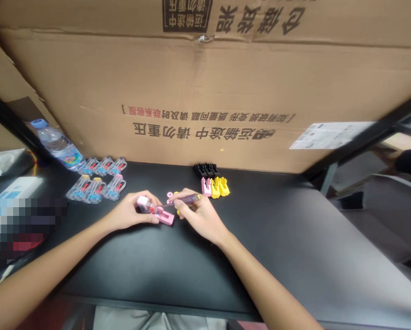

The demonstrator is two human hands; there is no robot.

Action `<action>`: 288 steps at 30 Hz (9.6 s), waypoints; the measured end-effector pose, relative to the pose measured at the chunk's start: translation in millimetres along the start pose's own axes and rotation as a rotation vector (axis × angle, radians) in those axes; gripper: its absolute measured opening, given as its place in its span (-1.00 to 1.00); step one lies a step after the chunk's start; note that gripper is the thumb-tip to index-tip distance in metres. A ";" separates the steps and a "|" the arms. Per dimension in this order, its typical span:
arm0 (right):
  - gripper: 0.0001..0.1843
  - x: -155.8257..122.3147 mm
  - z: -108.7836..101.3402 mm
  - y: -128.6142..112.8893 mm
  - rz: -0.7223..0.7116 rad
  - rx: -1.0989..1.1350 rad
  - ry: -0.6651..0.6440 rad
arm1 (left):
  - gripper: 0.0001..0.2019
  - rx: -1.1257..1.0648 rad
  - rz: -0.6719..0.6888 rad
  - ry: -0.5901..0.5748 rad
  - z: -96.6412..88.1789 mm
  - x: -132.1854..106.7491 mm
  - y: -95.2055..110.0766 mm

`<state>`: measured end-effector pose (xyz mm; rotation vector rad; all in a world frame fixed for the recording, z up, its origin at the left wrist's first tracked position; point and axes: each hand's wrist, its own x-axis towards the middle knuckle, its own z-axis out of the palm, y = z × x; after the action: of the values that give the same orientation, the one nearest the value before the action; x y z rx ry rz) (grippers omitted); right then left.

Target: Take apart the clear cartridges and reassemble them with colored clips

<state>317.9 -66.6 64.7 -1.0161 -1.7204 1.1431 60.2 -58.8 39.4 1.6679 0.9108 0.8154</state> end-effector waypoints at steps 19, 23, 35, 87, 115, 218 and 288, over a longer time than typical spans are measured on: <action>-0.82 -9.0 -7.7 1.8 -0.353 -0.127 0.444 | -0.52 -0.013 -0.005 0.013 1.6 -0.2 2.8; -0.81 -8.9 -0.2 -1.0 -0.275 -0.100 0.234 | -0.57 0.084 -0.018 0.034 1.2 -0.3 1.9; -0.74 -5.5 7.7 -0.7 -0.059 -0.024 0.137 | -0.55 0.054 -0.031 -0.020 -1.3 1.2 0.7; -0.68 -0.5 3.3 10.5 -0.034 -0.294 0.061 | -0.57 0.000 -0.013 -0.099 -11.6 -4.5 8.2; -0.75 -6.1 27.4 13.4 -0.116 -0.167 0.107 | -0.72 0.794 0.266 0.154 -16.7 -5.3 -4.5; -0.70 12.7 20.4 26.4 -0.285 -0.321 -0.026 | -0.63 0.140 0.236 0.107 -6.7 1.3 -4.6; -0.73 47.3 -23.7 52.7 -0.140 -1.285 0.262 | -0.44 1.172 0.130 0.179 -42.2 1.6 -24.9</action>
<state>333.0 -2.3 29.8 -1.6057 -2.2065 -0.3489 20.4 -33.5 25.9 2.6921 1.5856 0.5112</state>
